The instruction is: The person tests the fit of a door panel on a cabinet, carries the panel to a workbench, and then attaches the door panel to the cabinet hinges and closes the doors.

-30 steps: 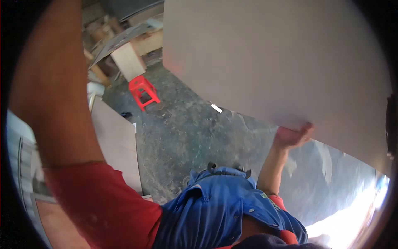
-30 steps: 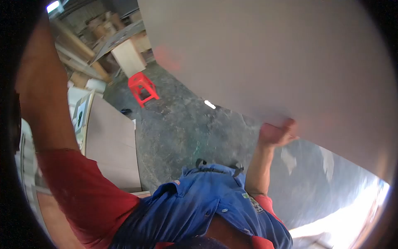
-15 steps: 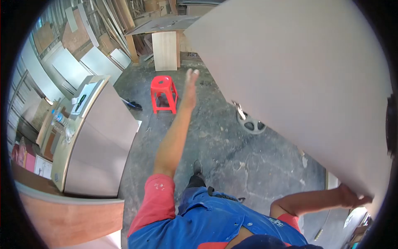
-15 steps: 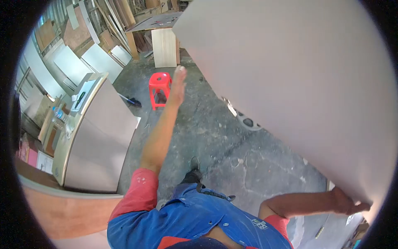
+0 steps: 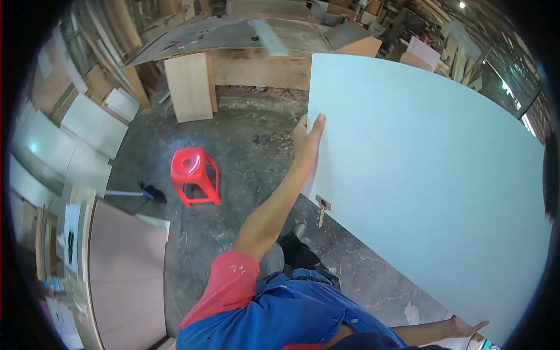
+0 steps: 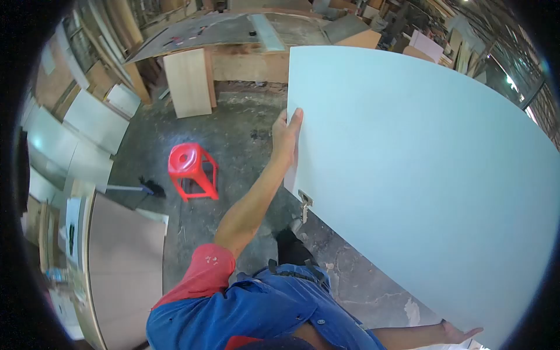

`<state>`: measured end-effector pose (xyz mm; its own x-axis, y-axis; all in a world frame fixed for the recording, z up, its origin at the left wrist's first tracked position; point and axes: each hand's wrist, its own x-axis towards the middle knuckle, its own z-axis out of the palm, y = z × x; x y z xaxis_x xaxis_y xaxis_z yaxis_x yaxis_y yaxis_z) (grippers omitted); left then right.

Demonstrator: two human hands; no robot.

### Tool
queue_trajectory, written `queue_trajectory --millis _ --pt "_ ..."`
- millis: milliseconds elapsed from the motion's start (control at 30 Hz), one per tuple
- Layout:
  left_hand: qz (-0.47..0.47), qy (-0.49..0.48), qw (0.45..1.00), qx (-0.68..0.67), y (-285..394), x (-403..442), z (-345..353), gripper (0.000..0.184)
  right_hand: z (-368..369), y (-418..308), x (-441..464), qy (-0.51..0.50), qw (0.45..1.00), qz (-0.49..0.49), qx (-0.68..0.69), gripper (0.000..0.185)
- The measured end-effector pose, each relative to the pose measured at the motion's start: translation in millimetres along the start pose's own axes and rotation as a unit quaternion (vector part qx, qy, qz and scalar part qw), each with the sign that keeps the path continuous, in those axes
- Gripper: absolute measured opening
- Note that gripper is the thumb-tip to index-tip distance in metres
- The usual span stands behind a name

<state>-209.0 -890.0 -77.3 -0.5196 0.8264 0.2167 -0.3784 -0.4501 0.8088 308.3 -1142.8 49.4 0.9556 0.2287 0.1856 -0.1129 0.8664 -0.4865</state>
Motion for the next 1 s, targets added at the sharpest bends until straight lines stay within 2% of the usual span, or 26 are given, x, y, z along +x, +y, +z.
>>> queue_trajectory --millis 133,167,233,300,367,433,533,567,600,667,733,767,800,833,900,1000 --pt "-0.014 -0.015 0.999 -0.044 -35.2 115.7 12.9 0.044 32.0 103.4 -5.2 -0.032 0.999 -0.001 -0.007 0.046" --pt "-0.016 -0.021 0.999 -0.037 -40.7 148.0 15.5 0.044 43.9 132.9 -5.4 -0.069 0.998 -0.003 -0.003 0.046" --pt "0.018 -0.011 0.999 -0.038 -49.9 204.3 18.5 0.043 60.4 173.6 -10.1 -0.097 0.995 -0.009 -0.007 0.047" --pt "0.02 -0.023 0.999 -0.045 -56.9 272.7 15.6 0.042 134.1 223.5 -49.5 -0.068 0.996 -0.034 -0.034 0.045" --pt "0.021 -0.024 0.998 -0.054 -63.6 330.1 13.7 0.04 181.6 264.1 -61.7 -0.082 0.996 -0.036 -0.027 0.045" --pt "0.029 -0.028 0.996 -0.083 -61.5 379.6 18.2 0.04 210.1 303.1 -66.5 -0.093 0.995 -0.036 -0.018 0.044" --pt "0.016 -0.057 0.994 -0.093 -95.1 464.2 6.6 0.043 229.5 361.3 -59.0 -0.148 0.988 -0.044 0.005 0.045" --pt "0.007 -0.06 0.994 -0.093 -105.9 489.4 5.4 0.043 225.3 378.6 -50.3 -0.297 0.948 0.037 0.106 0.045" --pt "-0.009 -0.056 0.994 -0.09 -114.8 513.7 5.9 0.043 222.2 395.6 -47.0 -0.432 0.871 0.118 0.202 0.045" --pt "-0.035 -0.057 0.994 -0.089 -143.3 556.2 6.3 0.043 227.1 422.3 -51.7 -0.425 0.877 0.114 0.194 0.043" --pt "-0.054 -0.055 0.993 -0.091 -172.9 608.7 11.3 0.041 262.3 457.5 -75.2 -0.425 0.876 0.103 0.203 0.042" --pt "-0.055 -0.06 0.992 -0.098 -186.4 634.3 15.5 0.041 292.0 474.8 -104.6 -0.295 0.949 0.017 0.111 0.041" --pt "-0.071 -0.068 0.99 -0.097 -202.0 658.0 20.5 0.04 318.6 491.0 -126.6 -0.15 0.986 -0.071 0.013 0.04" --pt "-0.089 -0.076 0.989 -0.094 -216.5 678.9 26.9 0.039 338.3 504.8 -137.3 -0.147 0.986 -0.08 0.009 0.04" --pt "-0.106 -0.081 0.988 -0.073 -241.2 713.2 42.3 0.039 366.5 527.9 -151.0 -0.061 0.984 -0.152 -0.065 0.04" --pt "-0.131 -0.084 0.986 -0.057 -276.1 749.0 71.4 0.037 388.5 549.9 -154.4 -0.067 0.985 -0.149 -0.047 0.043"
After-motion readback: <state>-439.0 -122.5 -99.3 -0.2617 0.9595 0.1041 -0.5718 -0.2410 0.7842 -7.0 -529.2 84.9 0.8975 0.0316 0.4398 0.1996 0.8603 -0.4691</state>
